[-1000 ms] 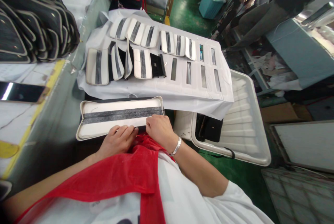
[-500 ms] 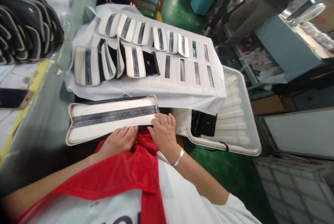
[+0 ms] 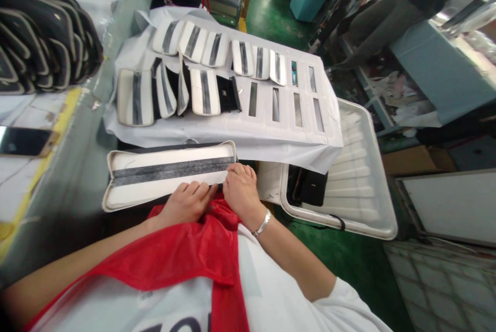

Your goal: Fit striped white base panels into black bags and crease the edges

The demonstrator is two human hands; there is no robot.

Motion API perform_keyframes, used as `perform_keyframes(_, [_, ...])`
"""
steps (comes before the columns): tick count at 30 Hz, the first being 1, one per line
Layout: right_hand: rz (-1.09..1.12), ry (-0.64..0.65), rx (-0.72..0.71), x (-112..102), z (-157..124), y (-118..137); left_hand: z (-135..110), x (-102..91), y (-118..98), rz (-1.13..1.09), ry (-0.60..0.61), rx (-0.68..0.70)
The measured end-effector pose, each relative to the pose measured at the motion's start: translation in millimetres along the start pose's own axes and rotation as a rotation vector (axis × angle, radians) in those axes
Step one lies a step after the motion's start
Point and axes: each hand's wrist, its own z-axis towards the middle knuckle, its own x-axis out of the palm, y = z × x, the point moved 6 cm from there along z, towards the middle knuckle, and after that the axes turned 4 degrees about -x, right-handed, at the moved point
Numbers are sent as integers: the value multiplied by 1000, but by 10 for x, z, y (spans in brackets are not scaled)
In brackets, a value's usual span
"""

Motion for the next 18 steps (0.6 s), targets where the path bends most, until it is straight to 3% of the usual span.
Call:
perform_keyframes(5, [-153, -39, -81, -73, 9, 126, -64, -2, 122, -151, 68, -60])
perform_keyframes(9, [-112, -135, -245, -113, 21, 391, -683, -292, 629, -275, -99, -247])
perform_keyframes(11, [9, -63, -401, -1, 60, 647, -1125, -445, 954, -227, -181, -428])
perform_keyframes(13, [110, 57, -563, 162, 114, 956, -1465, -512, 1177, -193, -176, -488])
perform_keyframes(15, [128, 160, -677, 312, 178, 1250, -1629, -504, 1288, -178, -121, -443])
perform_keyframes(18, [44, 249, -726, 442, 289, 1554, -1635, -458, 1337, -158, -49, -347])
